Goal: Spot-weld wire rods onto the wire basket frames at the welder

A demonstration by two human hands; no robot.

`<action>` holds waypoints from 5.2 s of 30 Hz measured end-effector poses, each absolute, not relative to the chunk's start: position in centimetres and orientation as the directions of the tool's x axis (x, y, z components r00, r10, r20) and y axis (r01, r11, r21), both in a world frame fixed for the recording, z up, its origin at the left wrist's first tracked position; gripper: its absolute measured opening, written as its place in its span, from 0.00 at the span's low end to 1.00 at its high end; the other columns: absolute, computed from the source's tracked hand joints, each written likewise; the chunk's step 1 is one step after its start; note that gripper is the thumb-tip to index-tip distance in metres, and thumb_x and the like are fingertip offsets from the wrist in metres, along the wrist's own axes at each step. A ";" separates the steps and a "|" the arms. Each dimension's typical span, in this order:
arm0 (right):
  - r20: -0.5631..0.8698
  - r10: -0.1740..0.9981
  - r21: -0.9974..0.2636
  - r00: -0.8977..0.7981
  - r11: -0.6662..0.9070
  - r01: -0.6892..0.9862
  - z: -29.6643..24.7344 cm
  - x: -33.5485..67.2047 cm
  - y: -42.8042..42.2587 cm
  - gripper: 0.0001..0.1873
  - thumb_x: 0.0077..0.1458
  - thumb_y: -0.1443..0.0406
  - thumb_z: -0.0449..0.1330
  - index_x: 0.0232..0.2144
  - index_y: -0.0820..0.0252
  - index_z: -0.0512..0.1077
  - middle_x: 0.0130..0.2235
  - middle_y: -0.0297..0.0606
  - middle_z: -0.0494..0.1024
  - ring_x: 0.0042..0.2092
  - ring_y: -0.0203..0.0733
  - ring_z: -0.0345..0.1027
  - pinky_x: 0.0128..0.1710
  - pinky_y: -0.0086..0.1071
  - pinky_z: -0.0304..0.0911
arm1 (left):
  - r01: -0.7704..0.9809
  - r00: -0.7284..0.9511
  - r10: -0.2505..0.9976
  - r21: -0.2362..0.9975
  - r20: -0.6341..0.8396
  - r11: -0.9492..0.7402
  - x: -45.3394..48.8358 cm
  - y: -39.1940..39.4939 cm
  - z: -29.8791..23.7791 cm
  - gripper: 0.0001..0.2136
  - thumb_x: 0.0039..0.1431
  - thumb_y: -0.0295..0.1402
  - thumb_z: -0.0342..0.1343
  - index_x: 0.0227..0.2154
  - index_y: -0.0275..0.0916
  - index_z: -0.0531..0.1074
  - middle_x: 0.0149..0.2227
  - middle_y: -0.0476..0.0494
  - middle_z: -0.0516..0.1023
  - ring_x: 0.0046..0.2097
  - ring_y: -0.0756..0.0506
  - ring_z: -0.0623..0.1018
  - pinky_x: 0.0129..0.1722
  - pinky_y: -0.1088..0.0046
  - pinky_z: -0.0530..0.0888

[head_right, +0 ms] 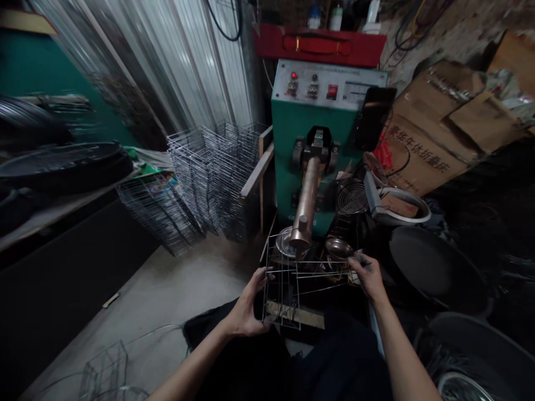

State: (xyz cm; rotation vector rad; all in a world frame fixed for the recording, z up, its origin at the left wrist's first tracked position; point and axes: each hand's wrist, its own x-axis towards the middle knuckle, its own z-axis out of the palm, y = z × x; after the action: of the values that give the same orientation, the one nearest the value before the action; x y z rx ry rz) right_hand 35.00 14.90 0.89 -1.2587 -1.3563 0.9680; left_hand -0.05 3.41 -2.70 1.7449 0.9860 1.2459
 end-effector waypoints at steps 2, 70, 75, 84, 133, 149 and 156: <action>0.157 0.986 -0.969 0.057 0.142 0.204 1.0 34.9 15.0 0.35 0.43 0.38 0.70 0.17 0.57 0.60 0.21 0.29 0.56 0.26 0.35 0.50 0.24 0.30 0.51 | 0.145 0.227 0.900 0.900 0.373 -0.410 -0.1 3.6 -2.4 0.49 0.42 0.32 0.66 0.69 0.43 0.50 0.63 0.34 0.62 0.61 0.30 0.71 0.67 0.44 0.67; 0.082 0.969 -0.927 -0.234 0.160 0.340 3.6 33.0 10.5 0.28 0.54 0.43 0.67 0.21 0.59 0.68 0.25 0.30 0.63 0.29 0.36 0.55 0.30 0.32 0.50 | 0.068 0.223 0.962 0.982 0.156 -0.175 0.0 -2.9 1.1 0.64 0.42 0.39 0.79 0.74 0.42 0.40 0.70 0.28 0.62 0.72 0.27 0.62 0.73 0.42 0.57; 0.100 0.973 -0.919 -0.206 0.170 0.357 3.5 32.9 12.1 0.31 0.49 0.40 0.67 0.18 0.59 0.67 0.23 0.31 0.62 0.28 0.37 0.55 0.30 0.32 0.51 | 0.088 0.180 0.968 0.978 0.173 -0.191 -0.1 -1.8 0.8 0.65 0.40 0.35 0.79 0.74 0.47 0.39 0.69 0.31 0.63 0.71 0.28 0.63 0.73 0.39 0.55; 0.101 0.976 -0.913 -0.192 0.168 0.372 3.7 33.0 14.3 0.29 0.48 0.41 0.68 0.19 0.59 0.69 0.23 0.32 0.64 0.29 0.38 0.57 0.30 0.32 0.53 | 0.068 0.164 0.964 0.972 0.212 -0.225 0.0 0.3 1.0 0.66 0.40 0.37 0.80 0.75 0.49 0.38 0.66 0.35 0.63 0.69 0.29 0.66 0.72 0.41 0.58; 0.446 0.887 -0.744 -0.116 0.440 0.504 2.7 31.3 13.0 0.24 0.58 0.44 0.64 0.24 0.55 0.73 0.41 0.42 0.75 0.45 0.52 0.68 0.48 0.44 0.62 | 0.207 0.160 0.955 0.938 0.249 -0.279 1.5 2.7 0.4 0.55 0.37 0.39 0.78 0.68 0.41 0.55 0.64 0.32 0.68 0.64 0.29 0.72 0.68 0.44 0.67; 0.455 0.882 -0.730 -0.125 0.450 0.515 2.9 29.6 15.0 0.26 0.58 0.42 0.64 0.22 0.54 0.71 0.40 0.42 0.75 0.46 0.52 0.66 0.47 0.43 0.61 | 0.233 0.142 0.940 0.913 0.309 -0.335 0.4 4.8 -0.3 0.58 0.35 0.39 0.79 0.70 0.41 0.54 0.67 0.32 0.64 0.66 0.27 0.69 0.69 0.44 0.66; 0.471 0.873 -0.736 -0.123 0.466 0.491 2.5 29.9 15.7 0.26 0.56 0.41 0.65 0.22 0.54 0.72 0.40 0.42 0.76 0.46 0.52 0.67 0.47 0.43 0.61 | 0.216 0.138 0.949 0.927 0.283 -0.307 0.8 5.4 0.2 0.58 0.36 0.41 0.79 0.70 0.39 0.54 0.66 0.31 0.65 0.66 0.28 0.70 0.68 0.45 0.67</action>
State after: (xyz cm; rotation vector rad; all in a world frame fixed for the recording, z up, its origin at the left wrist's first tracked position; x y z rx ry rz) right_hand 29.88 15.74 2.54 -1.1642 -1.7706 0.5079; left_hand 0.77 5.42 0.23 1.6600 1.1427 1.2249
